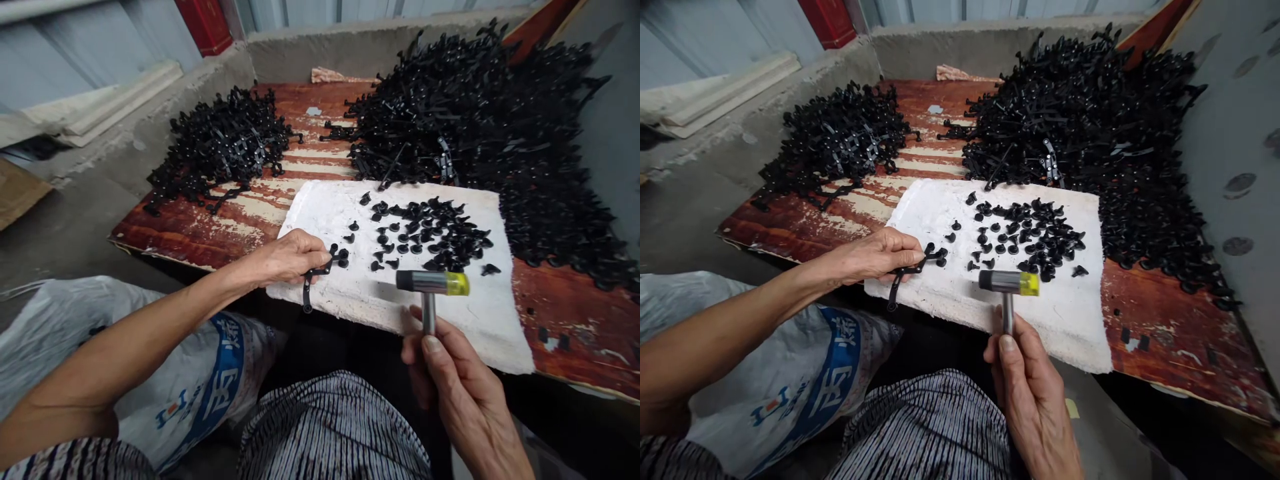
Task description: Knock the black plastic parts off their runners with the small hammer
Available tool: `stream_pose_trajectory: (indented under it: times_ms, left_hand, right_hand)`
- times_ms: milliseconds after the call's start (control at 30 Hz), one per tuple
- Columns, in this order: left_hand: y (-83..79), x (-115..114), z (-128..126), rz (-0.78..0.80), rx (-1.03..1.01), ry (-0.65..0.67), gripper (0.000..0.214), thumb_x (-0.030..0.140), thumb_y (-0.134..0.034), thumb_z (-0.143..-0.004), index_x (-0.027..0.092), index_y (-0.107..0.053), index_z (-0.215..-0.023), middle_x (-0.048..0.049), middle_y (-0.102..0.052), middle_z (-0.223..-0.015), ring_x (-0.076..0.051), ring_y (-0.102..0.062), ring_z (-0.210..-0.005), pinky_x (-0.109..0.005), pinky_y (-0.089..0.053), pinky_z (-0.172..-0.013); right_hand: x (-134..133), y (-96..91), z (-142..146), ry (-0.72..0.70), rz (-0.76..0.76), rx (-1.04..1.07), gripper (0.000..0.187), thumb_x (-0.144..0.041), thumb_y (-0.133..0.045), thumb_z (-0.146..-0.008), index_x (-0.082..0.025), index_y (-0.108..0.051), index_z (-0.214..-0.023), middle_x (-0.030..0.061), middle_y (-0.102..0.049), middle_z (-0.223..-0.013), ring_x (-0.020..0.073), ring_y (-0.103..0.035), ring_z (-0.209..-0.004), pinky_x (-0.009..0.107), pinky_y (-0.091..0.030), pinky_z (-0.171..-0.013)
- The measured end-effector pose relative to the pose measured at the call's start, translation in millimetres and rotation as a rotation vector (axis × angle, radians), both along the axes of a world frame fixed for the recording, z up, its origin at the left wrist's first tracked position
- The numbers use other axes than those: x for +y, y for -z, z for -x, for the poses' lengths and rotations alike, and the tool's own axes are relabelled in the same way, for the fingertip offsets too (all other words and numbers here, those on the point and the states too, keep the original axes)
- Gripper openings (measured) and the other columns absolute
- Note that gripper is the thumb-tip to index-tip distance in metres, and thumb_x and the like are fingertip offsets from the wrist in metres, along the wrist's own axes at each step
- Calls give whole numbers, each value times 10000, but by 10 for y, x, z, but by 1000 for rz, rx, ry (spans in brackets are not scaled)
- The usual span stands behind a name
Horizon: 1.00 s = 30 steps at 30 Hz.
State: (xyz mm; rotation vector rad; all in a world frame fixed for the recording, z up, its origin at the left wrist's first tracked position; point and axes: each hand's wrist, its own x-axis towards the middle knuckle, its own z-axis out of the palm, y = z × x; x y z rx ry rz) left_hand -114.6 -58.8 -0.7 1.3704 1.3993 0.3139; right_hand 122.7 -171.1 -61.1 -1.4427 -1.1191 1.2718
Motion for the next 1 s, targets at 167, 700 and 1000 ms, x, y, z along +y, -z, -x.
stream_pose_trajectory:
  times_ms: [167,700,1000]
  left_hand:
    - [28,40,26,-6,45,58,282,195,-502,-866,162,-526,-587,28,-509,-489,-42,-344,-355,-183,-217,-365]
    - [112,53,76,-131,84,125,285,280,-498,-840,166,-492,-579,43,-401,-495,-69,-348,-442,-198,-212,-413]
    - [102,47,55,-50,72,114,274,261,-485,-848,178,-482,-587,52,-384,-453,-65,-314,-390,-213,-190,-389]
  right_hand:
    - [236,-228,-27,-235,-581,-520,493,-215,-478,-951,-308,-490,-1435,83,-682,-1139,213,-691,-920,385,-583,-842]
    - [478,-536,40,-365,-838,-797,693,-41,-395,-916,-306,-278,-1546,36,-577,-790,148,-579,-593,229,-510,-504]
    - [499,-479,39,-361,-864,-805,683,-46,-410,-918,-311,-297,-1537,67,-650,-900,158,-625,-618,245,-529,-507]
